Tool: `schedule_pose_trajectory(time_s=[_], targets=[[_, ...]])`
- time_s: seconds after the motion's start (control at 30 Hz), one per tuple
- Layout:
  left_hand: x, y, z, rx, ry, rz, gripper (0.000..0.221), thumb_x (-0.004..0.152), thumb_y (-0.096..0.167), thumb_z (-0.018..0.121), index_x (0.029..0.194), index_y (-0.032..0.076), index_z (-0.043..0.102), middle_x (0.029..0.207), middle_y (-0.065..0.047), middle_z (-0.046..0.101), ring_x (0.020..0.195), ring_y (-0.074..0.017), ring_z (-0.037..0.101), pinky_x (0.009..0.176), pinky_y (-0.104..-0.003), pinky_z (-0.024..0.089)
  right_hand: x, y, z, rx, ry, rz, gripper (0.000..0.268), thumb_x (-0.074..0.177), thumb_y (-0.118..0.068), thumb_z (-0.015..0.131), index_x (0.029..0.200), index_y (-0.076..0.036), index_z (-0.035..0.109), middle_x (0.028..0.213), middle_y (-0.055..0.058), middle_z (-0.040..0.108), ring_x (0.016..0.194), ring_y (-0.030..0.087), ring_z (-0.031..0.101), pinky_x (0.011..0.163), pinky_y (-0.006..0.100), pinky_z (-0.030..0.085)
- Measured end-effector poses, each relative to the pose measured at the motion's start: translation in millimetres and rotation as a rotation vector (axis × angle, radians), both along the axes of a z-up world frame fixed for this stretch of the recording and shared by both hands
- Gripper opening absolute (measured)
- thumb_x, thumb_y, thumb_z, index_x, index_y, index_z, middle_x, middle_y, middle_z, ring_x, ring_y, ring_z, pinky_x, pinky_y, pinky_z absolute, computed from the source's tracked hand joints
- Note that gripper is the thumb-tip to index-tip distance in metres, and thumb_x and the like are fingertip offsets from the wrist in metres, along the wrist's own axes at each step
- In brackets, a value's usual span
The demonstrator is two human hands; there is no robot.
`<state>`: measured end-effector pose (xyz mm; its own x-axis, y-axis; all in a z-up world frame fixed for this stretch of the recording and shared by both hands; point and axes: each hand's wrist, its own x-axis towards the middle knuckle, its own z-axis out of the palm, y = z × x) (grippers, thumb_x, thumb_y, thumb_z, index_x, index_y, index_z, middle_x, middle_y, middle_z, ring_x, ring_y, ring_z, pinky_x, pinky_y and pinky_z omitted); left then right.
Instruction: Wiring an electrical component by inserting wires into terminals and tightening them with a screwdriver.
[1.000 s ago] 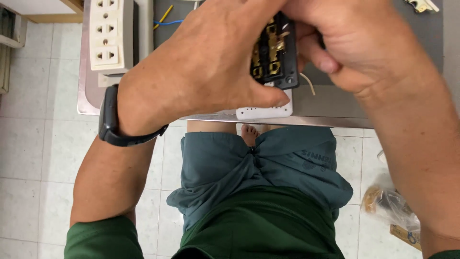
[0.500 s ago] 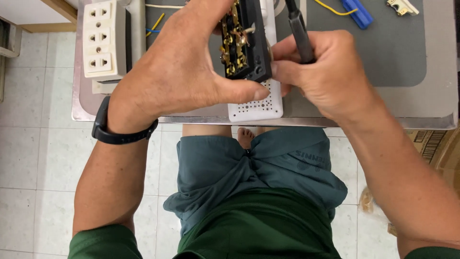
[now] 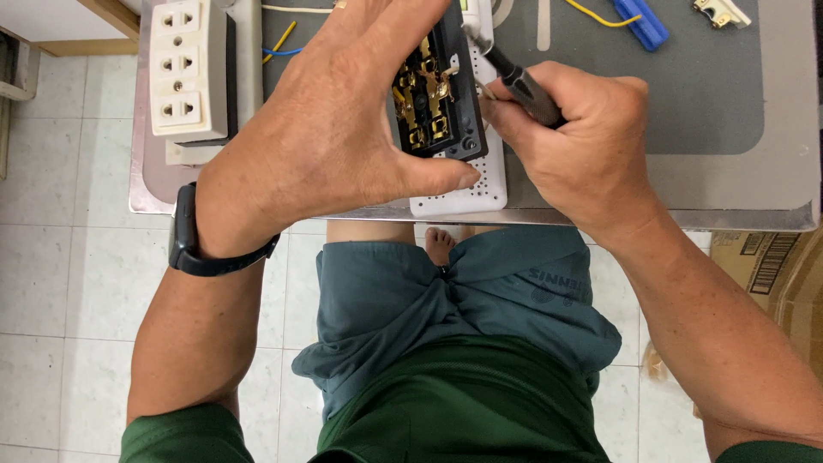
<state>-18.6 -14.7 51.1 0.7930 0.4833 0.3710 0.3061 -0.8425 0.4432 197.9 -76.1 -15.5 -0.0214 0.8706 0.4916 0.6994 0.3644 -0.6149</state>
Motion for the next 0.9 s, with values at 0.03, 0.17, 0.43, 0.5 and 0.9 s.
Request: schedule_pose_trajectory(time_s=[0.03, 0.17, 0.43, 0.5, 0.9], targets=[[0, -1, 0, -0.001, 0.001, 0.000, 0.090, 0.079, 0.026, 0.092, 0.143, 0.003, 0.033, 0.144, -0.018, 0.041, 0.131, -0.0397, 0.044, 0.099, -0.049, 0.044, 0, -1, 0, -0.001, 0.001, 0.000, 0.009, 0.095, 0.001, 0.082, 0.092, -0.001, 0.074, 0.069, 0.001, 0.059, 0.064, 0.008, 0.044, 0.057, 0.027, 0.037], [-5, -2, 0, -0.032, 0.041, -0.010, 0.097, 0.080, 0.026, 0.093, 0.149, 0.007, 0.027, 0.153, -0.017, 0.034, 0.140, -0.0403, 0.039, 0.104, -0.048, 0.044, -3, -5, 7, -0.067, 0.040, -0.005, 0.012, 0.096, -0.001, 0.083, 0.089, -0.001, 0.074, 0.065, -0.001, 0.054, 0.063, 0.007, 0.041, 0.054, 0.025, 0.033], [-15, 16, -4, -0.096, 0.004, -0.105, 0.099, 0.081, 0.020, 0.096, 0.150, 0.002, 0.028, 0.154, -0.022, 0.043, 0.143, -0.0374, 0.046, 0.116, -0.047, 0.041, 3, -1, 8, -0.210, 0.057, 0.065, 0.029, 0.097, -0.007, 0.081, 0.074, -0.003, 0.064, 0.061, -0.004, 0.043, 0.059, 0.006, 0.036, 0.046, 0.027, 0.024], [-16, 22, -5, -0.240, 0.018, -0.089, 0.086, 0.082, 0.018, 0.089, 0.147, 0.004, 0.033, 0.142, -0.014, 0.049, 0.126, -0.0272, 0.051, 0.094, -0.039, 0.049, 4, 0, 11, -0.196, 0.034, 0.055, 0.046, 0.101, -0.007, 0.082, 0.067, -0.004, 0.052, 0.060, -0.003, 0.035, 0.061, 0.007, 0.032, 0.048, 0.029, 0.021], [-12, 28, -7, -0.257, 0.055, -0.047, 0.073, 0.085, 0.028, 0.084, 0.140, 0.004, 0.042, 0.128, -0.012, 0.052, 0.116, -0.0259, 0.052, 0.092, -0.038, 0.049, 7, 10, 6, -0.302, 0.100, -0.017, 0.058, 0.095, -0.011, 0.083, 0.060, -0.009, 0.037, 0.061, -0.007, 0.028, 0.061, 0.006, 0.027, 0.050, 0.028, 0.016]])
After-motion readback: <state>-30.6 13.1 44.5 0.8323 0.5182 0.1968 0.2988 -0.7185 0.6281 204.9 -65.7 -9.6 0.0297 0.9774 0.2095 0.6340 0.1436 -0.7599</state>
